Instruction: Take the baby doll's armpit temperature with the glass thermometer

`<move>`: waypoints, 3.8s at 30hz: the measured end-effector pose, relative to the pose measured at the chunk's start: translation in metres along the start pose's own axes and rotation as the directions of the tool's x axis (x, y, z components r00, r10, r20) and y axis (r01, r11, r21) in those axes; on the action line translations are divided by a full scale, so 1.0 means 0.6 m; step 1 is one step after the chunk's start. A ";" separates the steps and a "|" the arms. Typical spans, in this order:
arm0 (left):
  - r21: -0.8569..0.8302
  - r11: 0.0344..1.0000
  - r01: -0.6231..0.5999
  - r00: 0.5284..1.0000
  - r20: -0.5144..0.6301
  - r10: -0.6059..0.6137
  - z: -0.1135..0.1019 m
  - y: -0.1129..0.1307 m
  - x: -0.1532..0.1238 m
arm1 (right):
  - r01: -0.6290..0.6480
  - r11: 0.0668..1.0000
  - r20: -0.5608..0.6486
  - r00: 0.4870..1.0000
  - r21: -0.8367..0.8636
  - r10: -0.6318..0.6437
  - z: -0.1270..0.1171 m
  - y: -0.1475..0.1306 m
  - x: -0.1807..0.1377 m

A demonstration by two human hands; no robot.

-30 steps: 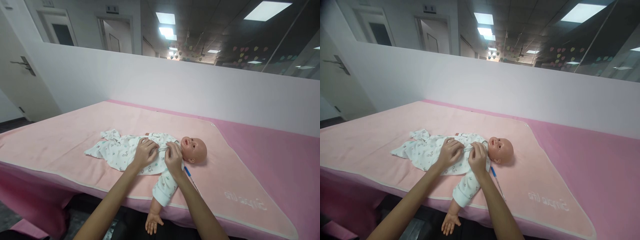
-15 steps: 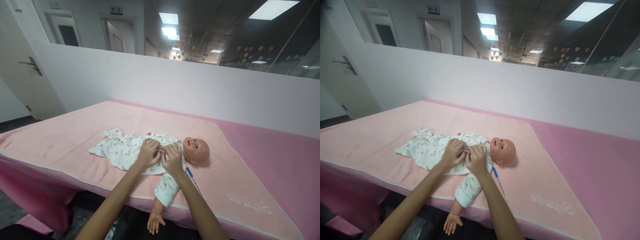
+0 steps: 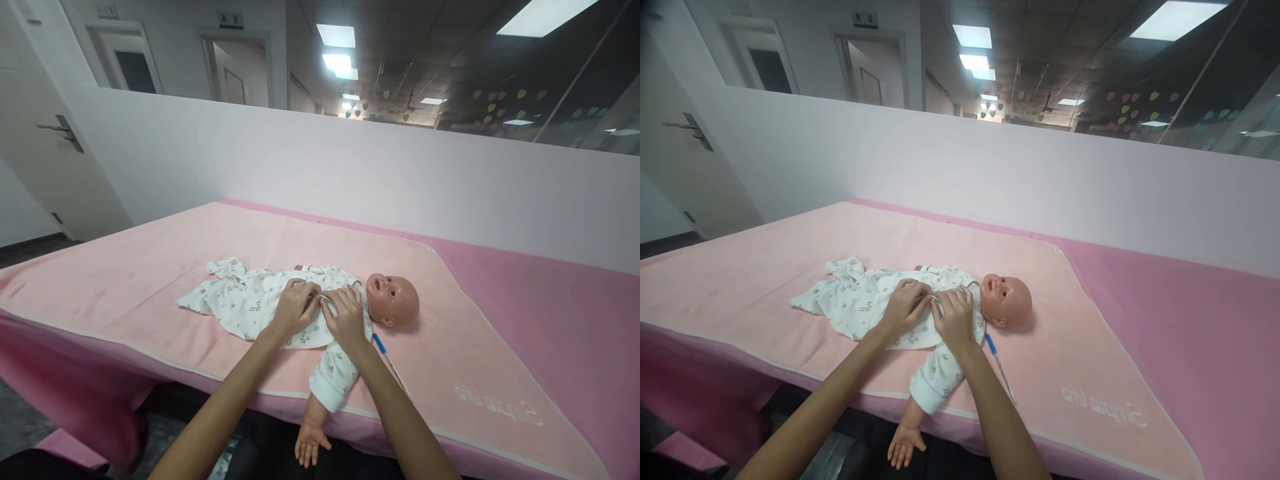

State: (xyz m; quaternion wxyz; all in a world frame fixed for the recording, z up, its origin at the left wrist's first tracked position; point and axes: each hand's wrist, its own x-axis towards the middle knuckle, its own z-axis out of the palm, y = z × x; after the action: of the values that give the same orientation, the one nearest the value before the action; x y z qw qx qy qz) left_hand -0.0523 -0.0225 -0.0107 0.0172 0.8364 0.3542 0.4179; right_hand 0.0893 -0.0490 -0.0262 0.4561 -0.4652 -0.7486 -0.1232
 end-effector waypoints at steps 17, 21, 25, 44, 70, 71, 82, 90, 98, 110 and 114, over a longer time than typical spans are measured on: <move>0.014 1.000 -0.020 0.999 0.036 0.019 -0.002 0.004 -0.002 | 0.012 0.998 -0.036 0.999 -0.059 -0.014 0.002 0.002 -0.002; 0.148 0.988 0.030 0.999 -0.049 -0.023 -0.007 0.000 -0.004 | 0.002 1.000 -0.069 0.998 -0.031 -0.004 0.002 0.002 -0.001; 0.247 0.952 0.181 0.981 -0.119 -0.156 -0.022 -0.015 -0.012 | 0.002 1.000 -0.079 0.997 -0.015 -0.004 0.001 0.001 0.000; -0.113 0.953 0.281 0.957 -0.043 -0.287 -0.045 -0.029 -0.051 | 0.348 0.937 0.177 0.924 -0.024 -0.339 0.024 -0.056 0.032; 0.024 0.912 0.408 0.899 -0.181 -0.398 -0.042 -0.025 -0.043 | -0.081 0.987 -0.105 0.992 -0.139 0.067 -0.105 -0.026 -0.079; 0.046 0.917 0.396 0.902 -0.205 -0.380 -0.043 -0.023 -0.035 | -0.117 0.974 -0.105 0.990 -0.192 0.098 -0.127 -0.013 -0.105; -0.229 0.953 0.198 0.959 0.246 -0.140 0.034 0.003 0.097 | -0.437 0.842 -0.124 0.899 -0.317 0.420 -0.205 0.045 -0.258; -0.334 0.900 0.280 0.886 0.452 -0.108 0.039 -0.008 0.089 | -0.294 0.863 -0.035 0.951 -0.411 0.308 -0.196 0.051 -0.266; -0.433 0.827 0.359 0.882 0.446 -0.149 0.043 -0.018 0.089 | -0.395 0.823 -0.136 0.918 -0.407 0.373 -0.193 0.040 -0.259; -0.500 0.594 0.630 0.734 0.634 -0.244 0.026 -0.075 0.148 | -0.317 0.894 -0.239 0.939 -0.315 0.249 -0.220 0.006 -0.124; -0.434 0.580 0.689 0.606 0.784 -0.133 0.008 -0.092 0.199 | -0.207 0.918 -0.132 0.976 -0.338 0.172 -0.194 0.015 -0.043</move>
State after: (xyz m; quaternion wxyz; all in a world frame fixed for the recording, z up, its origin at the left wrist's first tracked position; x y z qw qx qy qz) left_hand -0.0331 0.0924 0.0505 0.5682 0.7339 0.3334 0.1651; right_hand 0.1667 -0.1298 0.0155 0.4127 -0.6024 -0.6425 -0.2325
